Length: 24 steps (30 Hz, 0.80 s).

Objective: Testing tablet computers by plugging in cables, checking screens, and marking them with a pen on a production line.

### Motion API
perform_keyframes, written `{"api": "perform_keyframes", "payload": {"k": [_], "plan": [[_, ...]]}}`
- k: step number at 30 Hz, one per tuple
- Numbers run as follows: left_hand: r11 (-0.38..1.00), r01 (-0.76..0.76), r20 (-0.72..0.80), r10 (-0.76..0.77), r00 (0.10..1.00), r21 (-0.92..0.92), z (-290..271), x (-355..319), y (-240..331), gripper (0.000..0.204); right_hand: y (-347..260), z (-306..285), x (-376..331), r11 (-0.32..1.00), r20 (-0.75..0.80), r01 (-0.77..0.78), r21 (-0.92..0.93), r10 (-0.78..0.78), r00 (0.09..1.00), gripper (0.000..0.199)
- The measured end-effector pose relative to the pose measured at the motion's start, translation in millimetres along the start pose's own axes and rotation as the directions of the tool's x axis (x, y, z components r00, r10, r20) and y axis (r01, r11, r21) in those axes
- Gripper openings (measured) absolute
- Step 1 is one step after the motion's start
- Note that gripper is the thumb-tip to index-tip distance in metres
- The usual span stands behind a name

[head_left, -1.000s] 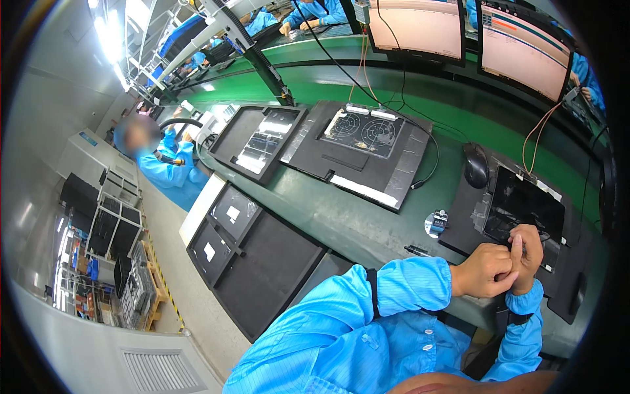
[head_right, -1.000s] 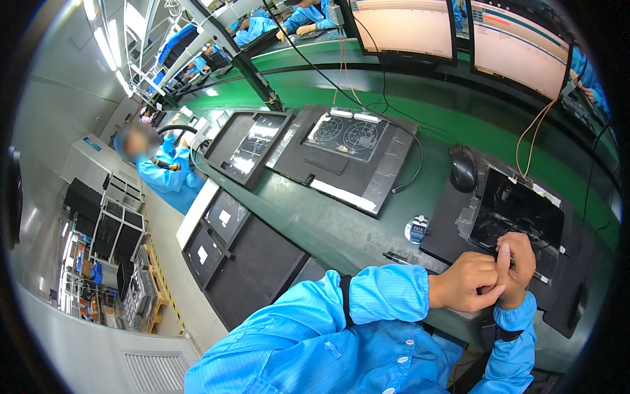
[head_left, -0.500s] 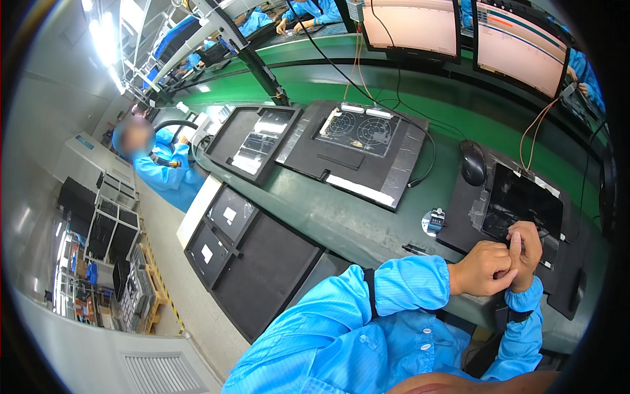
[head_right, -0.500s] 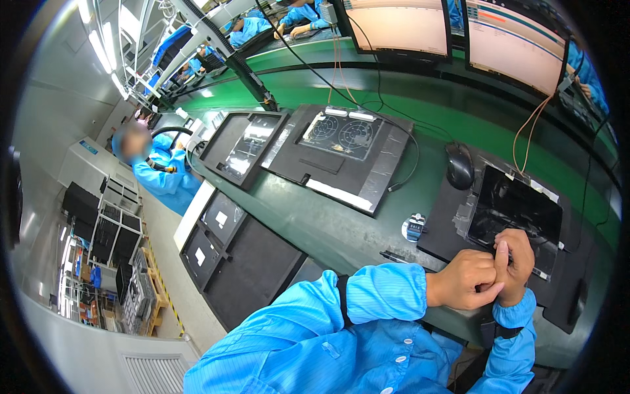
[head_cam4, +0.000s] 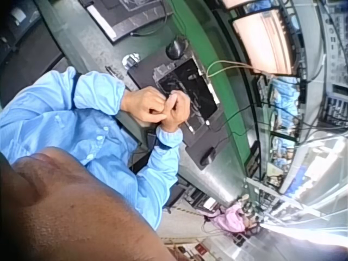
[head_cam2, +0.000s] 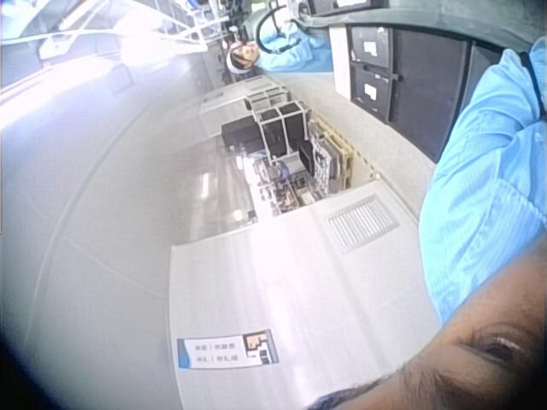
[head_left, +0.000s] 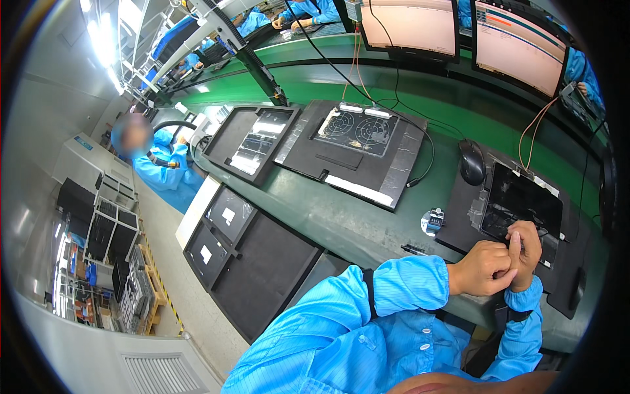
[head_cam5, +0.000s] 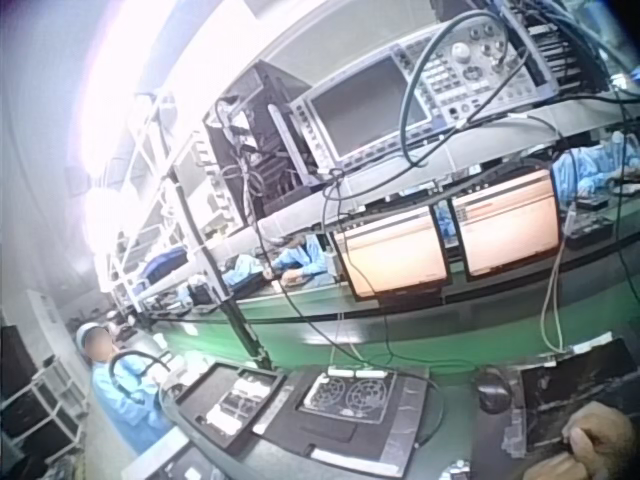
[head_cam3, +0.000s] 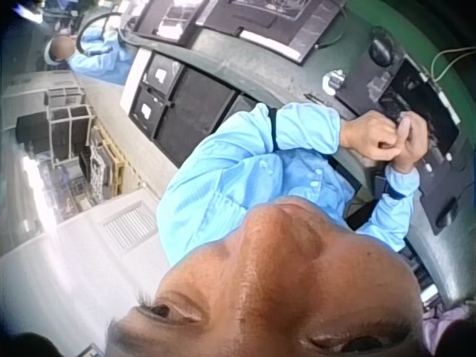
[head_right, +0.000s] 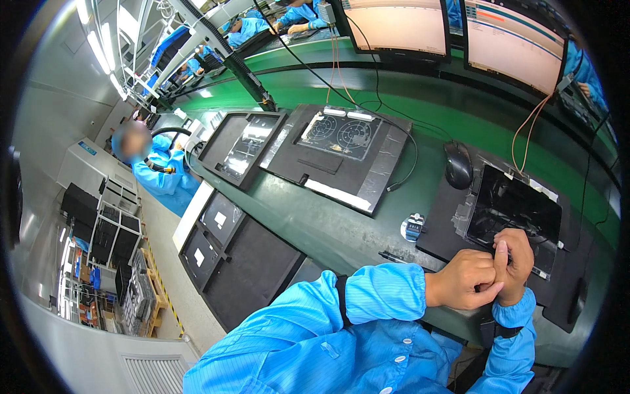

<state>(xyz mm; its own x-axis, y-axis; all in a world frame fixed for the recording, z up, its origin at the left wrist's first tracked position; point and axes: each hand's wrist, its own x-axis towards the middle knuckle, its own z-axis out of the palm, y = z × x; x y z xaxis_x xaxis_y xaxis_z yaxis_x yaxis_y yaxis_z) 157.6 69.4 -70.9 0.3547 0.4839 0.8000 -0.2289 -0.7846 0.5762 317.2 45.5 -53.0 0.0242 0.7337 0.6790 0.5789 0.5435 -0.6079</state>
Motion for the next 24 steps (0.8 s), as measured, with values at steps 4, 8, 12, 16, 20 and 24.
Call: {"api": "perform_keyframes", "payload": {"k": [4,8,12,16,20,24], "plan": [[1.0,0.0,-0.006,0.0,1.0,0.001,1.9,-3.0,-3.6,0.035,2.3,-1.6,-1.2,1.0,0.028,0.017,0.006,-0.017,0.999,0.009],[0.997,0.063,-0.022,-0.064,0.998,-0.047,0.8,-1.9,2.2,0.036,2.2,-1.1,-0.3,1.0,0.036,0.016,0.018,-0.017,0.999,0.011],[0.947,0.262,-0.016,-0.27,0.963,-0.186,-19.8,-0.4,38.0,0.029,-1.1,2.1,2.7,0.999,-0.011,0.045,-0.018,-0.045,0.999,0.005],[0.916,0.314,-0.207,-0.367,0.907,-0.249,-99.6,17.3,84.3,0.027,-5.5,1.6,5.4,0.997,-0.006,0.062,-0.035,-0.063,0.998,0.005],[0.966,0.238,-0.392,-0.259,0.883,-0.103,-246.2,82.1,92.7,0.085,-8.8,1.5,6.5,0.997,-0.016,0.065,-0.032,-0.066,0.998,0.005],[0.941,0.337,-0.682,-0.223,0.697,0.036,-350.7,141.4,92.1,0.064,-11.9,3.5,8.3,0.997,-0.027,0.075,-0.033,-0.075,0.997,0.004]]}}
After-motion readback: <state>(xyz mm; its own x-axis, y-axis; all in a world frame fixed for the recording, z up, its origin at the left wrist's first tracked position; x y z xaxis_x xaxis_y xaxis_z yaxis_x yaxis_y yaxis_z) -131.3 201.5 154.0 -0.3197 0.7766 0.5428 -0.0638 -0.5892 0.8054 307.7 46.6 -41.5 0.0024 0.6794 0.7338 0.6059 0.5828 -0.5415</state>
